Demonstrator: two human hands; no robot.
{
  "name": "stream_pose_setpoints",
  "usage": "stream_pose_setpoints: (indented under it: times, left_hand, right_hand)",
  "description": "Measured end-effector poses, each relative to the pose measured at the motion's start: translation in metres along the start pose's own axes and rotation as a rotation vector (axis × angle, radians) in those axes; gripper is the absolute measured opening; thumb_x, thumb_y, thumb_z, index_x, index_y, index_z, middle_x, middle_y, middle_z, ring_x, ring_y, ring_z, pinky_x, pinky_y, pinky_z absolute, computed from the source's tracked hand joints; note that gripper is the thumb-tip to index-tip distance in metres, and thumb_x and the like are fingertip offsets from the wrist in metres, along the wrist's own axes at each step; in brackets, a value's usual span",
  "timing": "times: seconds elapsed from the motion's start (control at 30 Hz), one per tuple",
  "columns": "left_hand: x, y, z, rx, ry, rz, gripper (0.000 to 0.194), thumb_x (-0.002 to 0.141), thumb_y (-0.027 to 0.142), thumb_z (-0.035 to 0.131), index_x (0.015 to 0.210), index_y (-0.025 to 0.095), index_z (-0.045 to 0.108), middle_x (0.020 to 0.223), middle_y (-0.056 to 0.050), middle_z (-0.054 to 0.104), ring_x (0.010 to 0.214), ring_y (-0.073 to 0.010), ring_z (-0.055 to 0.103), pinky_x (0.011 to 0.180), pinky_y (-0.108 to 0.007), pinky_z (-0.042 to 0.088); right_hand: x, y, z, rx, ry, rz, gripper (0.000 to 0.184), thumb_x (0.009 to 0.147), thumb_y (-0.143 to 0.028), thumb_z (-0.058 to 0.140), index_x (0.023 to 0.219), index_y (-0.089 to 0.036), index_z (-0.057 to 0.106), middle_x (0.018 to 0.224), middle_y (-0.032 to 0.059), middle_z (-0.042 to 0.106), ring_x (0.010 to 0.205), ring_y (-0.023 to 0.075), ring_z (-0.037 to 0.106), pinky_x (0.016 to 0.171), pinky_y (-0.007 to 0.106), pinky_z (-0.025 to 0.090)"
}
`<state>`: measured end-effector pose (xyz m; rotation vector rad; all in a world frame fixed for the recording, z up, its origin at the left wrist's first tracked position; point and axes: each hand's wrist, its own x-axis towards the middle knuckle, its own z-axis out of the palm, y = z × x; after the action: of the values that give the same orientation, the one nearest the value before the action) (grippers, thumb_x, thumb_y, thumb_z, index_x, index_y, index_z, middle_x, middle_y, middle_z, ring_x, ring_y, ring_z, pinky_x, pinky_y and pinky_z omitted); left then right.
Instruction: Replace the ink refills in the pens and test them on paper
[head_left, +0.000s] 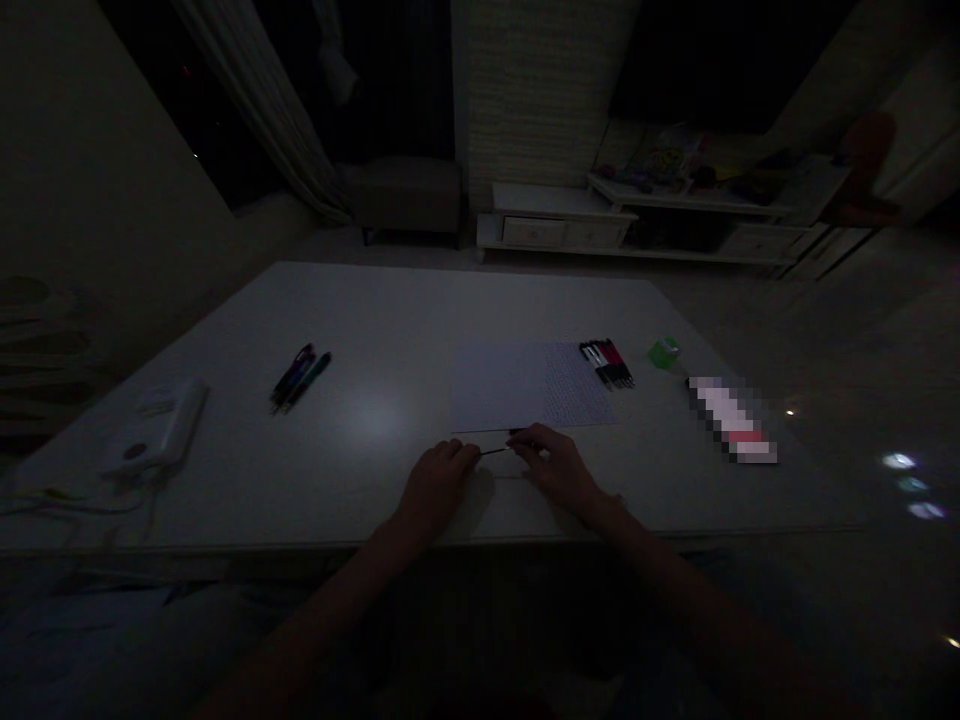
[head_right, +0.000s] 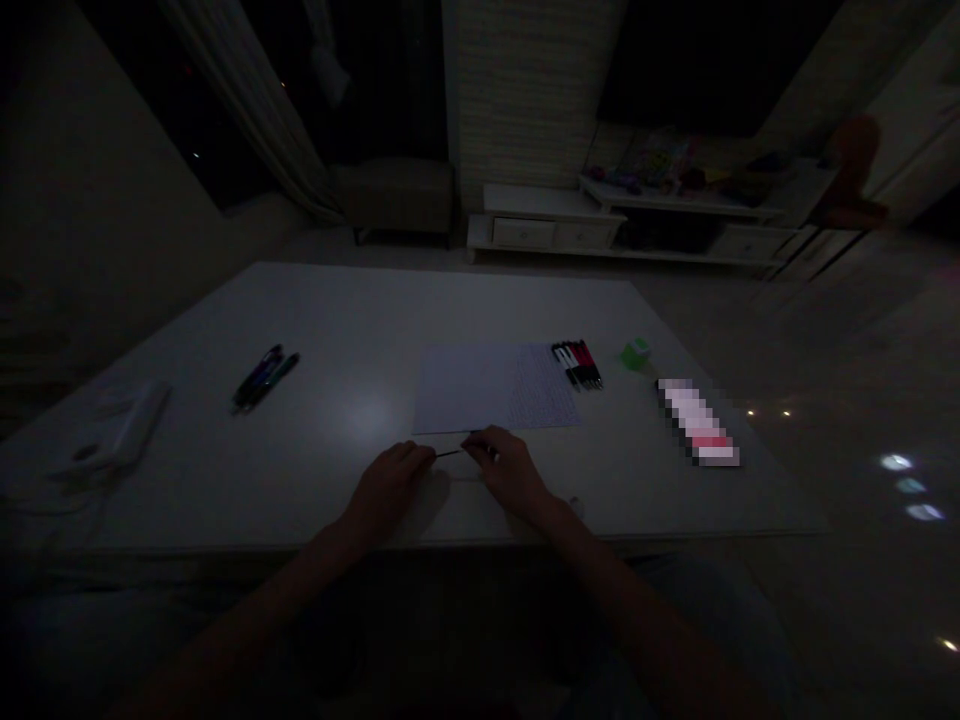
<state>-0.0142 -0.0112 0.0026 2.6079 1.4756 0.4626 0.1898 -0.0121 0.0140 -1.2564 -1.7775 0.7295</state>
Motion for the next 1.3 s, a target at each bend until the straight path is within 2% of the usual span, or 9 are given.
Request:
stream_pose_setpoints:
  times: [0.23,0.37,0.43,0.57,0.67,0.87,1.3]
  left_hand:
    - [-0.002,0.002,0.005,0.012,-0.028,0.063,0.014,0.088,0.021,0.045,0.097,0.021,0.055,0.084,-0.003,0.055,0.078,-0.0162,0.052,0.071,-0.028,0.04]
    - [-0.002,0.002,0.004,-0.011,-0.018,0.04,0.016,0.088,0.02,0.043,0.097,0.021,0.056,0.085,-0.003,0.056,0.079,-0.0162,0.052,0.072,-0.028,0.04]
    - [-0.002,0.001,0.003,-0.024,-0.006,0.013,0.016,0.089,0.021,0.041,0.097,0.021,0.056,0.086,-0.004,0.056,0.08,-0.0163,0.053,0.072,-0.028,0.041]
    - [-0.002,-0.001,0.002,-0.032,0.018,-0.005,0.019,0.091,0.022,0.038,0.096,0.02,0.056,0.087,-0.004,0.057,0.082,-0.0167,0.053,0.074,-0.029,0.041]
    - [-0.002,-0.003,0.002,-0.041,0.033,-0.014,0.019,0.091,0.023,0.037,0.097,0.02,0.055,0.087,-0.004,0.057,0.082,-0.0164,0.053,0.075,-0.029,0.041]
    - [-0.001,-0.006,-0.001,-0.017,0.033,-0.051,0.02,0.091,0.024,0.037,0.096,0.02,0.056,0.087,-0.004,0.058,0.081,-0.0162,0.053,0.075,-0.03,0.041]
    - [0.0,-0.002,-0.001,0.029,0.001,0.02,0.014,0.088,0.018,0.044,0.095,0.021,0.055,0.085,-0.004,0.056,0.077,-0.0168,0.053,0.071,-0.029,0.04]
  right_hand:
    - [-0.004,-0.004,0.014,-0.012,-0.098,-0.022,0.011,0.079,-0.019,0.057,0.086,-0.02,0.065,0.083,0.0036,0.066,0.077,0.0141,0.059,0.072,0.027,0.046]
    - [0.0,0.003,0.007,-0.055,-0.163,-0.04,0.027,0.074,-0.018,0.062,0.101,-0.02,0.062,0.087,0.0035,0.064,0.078,0.0146,0.058,0.072,0.028,0.046]
    - [0.005,0.01,-0.003,-0.161,-0.1,-0.06,0.025,0.075,-0.016,0.061,0.099,-0.021,0.063,0.091,0.0053,0.063,0.084,0.0169,0.057,0.077,0.032,0.045]
    - [0.015,0.026,-0.017,-0.346,0.059,-0.036,0.01,0.076,-0.018,0.061,0.084,-0.02,0.066,0.089,0.0081,0.06,0.089,0.0214,0.054,0.08,0.038,0.042]
    - [0.017,0.031,-0.02,-0.4,0.05,-0.037,0.005,0.076,-0.021,0.062,0.08,-0.019,0.065,0.089,0.0085,0.06,0.09,0.0223,0.053,0.08,0.038,0.04]
    - [0.008,0.02,-0.025,-0.385,-0.113,-0.041,0.008,0.08,-0.017,0.056,0.085,-0.018,0.062,0.083,0.0053,0.063,0.08,0.0181,0.054,0.074,0.032,0.039]
    - [-0.001,0.009,-0.016,-0.273,-0.082,-0.165,0.008,0.08,-0.021,0.058,0.088,-0.019,0.061,0.085,0.005,0.063,0.082,0.0175,0.055,0.077,0.033,0.041]
